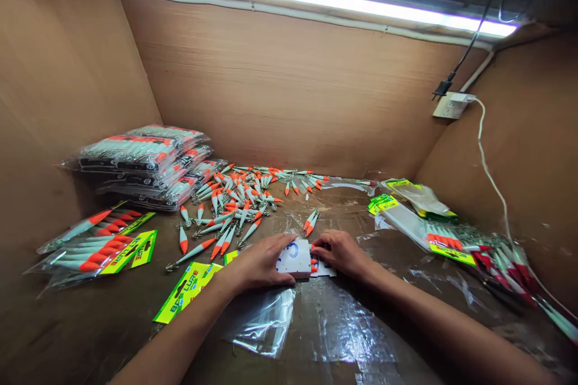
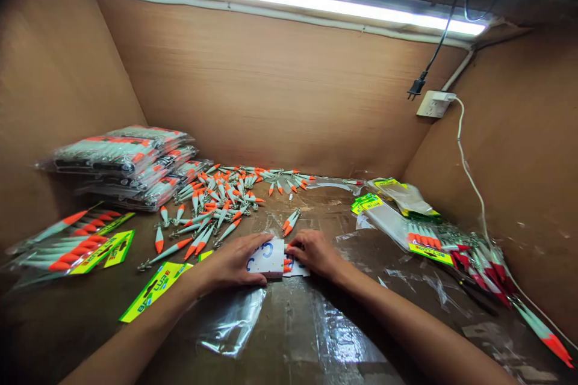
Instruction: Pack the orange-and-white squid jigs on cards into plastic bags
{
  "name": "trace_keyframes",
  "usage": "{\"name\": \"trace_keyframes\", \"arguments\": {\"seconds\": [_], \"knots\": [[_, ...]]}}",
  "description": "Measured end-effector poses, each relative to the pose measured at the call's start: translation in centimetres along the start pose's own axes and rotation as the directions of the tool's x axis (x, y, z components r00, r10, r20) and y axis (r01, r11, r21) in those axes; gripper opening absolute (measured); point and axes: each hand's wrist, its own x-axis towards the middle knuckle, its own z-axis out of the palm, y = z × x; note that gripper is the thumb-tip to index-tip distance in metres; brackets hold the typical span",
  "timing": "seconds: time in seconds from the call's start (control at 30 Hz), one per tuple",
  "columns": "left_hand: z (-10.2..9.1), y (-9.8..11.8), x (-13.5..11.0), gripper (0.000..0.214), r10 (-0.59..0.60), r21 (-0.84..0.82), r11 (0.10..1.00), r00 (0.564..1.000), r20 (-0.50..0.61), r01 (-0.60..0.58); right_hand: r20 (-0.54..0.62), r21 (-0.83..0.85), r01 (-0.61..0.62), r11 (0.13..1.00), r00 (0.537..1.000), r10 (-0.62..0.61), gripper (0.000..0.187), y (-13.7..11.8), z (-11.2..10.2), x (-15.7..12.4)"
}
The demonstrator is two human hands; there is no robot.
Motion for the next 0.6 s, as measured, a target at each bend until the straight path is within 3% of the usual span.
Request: {"name": "trace_keyframes", "arguments": {"seconds": [0.23,0.43,0.6], "knots": [[-0.3,0.4,-0.2,0.095,-0.002,-0.008,1.000,1.000,-0.019,0.002,0.051,0.007,0.180,0.984,0.982,-0.180,0.027,-0.5,0.9,0.3],[0.0,-0.1,-0.2,0.098,0.009,-0.033,0.999,1.000,-0.021,-0.010,0.125,-0.055,0.344,0.937,0.934,-0.335,0.032,0.5,-1.2,0.8],[0.0,-0.3,-0.2,0.099,0.013,-0.057,0.998,1.000,-0.009,-0.014,0.065,-0.338,0.333,0.880,0.941,-0.331,0.030,2.1,-2.9,4.1]]}}
